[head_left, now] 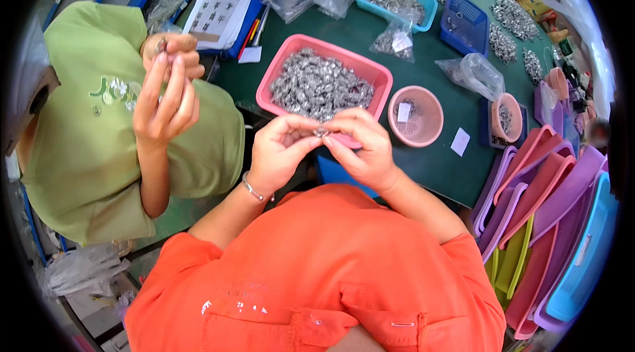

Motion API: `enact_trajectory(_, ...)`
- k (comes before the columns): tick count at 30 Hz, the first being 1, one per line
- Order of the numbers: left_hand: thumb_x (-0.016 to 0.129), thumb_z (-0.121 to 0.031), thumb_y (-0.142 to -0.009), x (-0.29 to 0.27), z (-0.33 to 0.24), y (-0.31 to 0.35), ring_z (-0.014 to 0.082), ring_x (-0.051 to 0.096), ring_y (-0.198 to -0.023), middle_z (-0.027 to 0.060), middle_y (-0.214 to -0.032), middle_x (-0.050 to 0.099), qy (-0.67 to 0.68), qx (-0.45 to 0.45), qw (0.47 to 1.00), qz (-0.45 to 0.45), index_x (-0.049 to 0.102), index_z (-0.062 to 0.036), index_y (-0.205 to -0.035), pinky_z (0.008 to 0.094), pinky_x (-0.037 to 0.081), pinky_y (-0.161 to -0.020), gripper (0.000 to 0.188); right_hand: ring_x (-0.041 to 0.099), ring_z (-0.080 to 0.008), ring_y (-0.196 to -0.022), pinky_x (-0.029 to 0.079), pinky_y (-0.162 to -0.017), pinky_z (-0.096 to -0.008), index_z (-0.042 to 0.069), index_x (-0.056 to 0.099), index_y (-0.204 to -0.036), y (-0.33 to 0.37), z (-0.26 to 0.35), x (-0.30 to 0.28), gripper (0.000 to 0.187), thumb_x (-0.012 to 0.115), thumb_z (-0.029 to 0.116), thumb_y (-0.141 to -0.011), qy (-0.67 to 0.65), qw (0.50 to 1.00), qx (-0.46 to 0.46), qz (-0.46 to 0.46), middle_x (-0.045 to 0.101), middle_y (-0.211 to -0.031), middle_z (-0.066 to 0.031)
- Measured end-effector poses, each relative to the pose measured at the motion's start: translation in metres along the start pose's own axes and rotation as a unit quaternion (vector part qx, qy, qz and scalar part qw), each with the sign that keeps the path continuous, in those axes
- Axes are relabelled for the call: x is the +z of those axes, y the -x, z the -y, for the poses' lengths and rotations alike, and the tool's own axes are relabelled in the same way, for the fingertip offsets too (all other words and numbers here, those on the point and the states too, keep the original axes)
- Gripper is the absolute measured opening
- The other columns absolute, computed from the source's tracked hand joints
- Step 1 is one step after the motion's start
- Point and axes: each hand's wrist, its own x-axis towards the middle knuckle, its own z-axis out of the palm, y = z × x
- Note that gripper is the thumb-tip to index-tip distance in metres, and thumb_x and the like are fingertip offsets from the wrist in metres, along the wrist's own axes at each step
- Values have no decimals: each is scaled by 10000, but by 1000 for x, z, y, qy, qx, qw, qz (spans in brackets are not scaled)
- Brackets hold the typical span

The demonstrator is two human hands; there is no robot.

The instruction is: The person sorts small metal rings from a pink basket into a bowl, then transfers them into a clear plastic bag. They seal the bag, place a label on it, and move the packaged item to a shelf. The person then retrieves a larger bag of parts and pours them into a container.

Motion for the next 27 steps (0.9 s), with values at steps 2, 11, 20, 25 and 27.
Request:
enact_trajectory(2,610,90,-790,-6,6,1,153,605,-880,102,-937,614,-28,-10,999,-12,540,40,-964,278,501,-797,194,575,-146,-729,471,-621,-247,-12,624,-875,4,-2,7,123,650,1,-756,-55,993,106,9,581,-852,-86)
enact_trajectory(11,603,34,-812,-35,14,5,169,633,-817,95,-910,615,-60,-135,984,-99,539,24,-975,276,524,-733,175,603,-149,-668,497,-599,-253,-17,603,-906,-78,-101,-27,126,578,-10,-783,-260,880,379,-120,627,-782,-87)
enact_trajectory(20,592,-4,-840,-43,20,8,159,630,-784,97,-899,626,-51,-184,977,-96,556,22,-971,268,522,-709,139,598,-177,-711,506,-644,-295,-19,582,-1008,-54,-161,-46,185,524,40,-842,-202,846,441,-223,627,-847,-101)
enact_trajectory(25,588,-23,-848,-28,12,-23,168,631,-816,88,-917,622,-102,-159,982,-16,555,4,-999,270,524,-704,156,565,-142,-611,461,-543,-249,-24,585,-917,14,-130,-45,115,543,14,-817,-234,824,463,-227,606,-768,-83)
enact_trajectory(27,588,-28,-851,-14,2,-38,164,626,-844,83,-939,617,-114,-142,983,17,553,5,-1007,270,518,-731,164,577,-127,-624,463,-539,-217,-18,583,-937,21,-106,-52,124,531,12,-829,-232,802,493,-244,617,-788,-80)
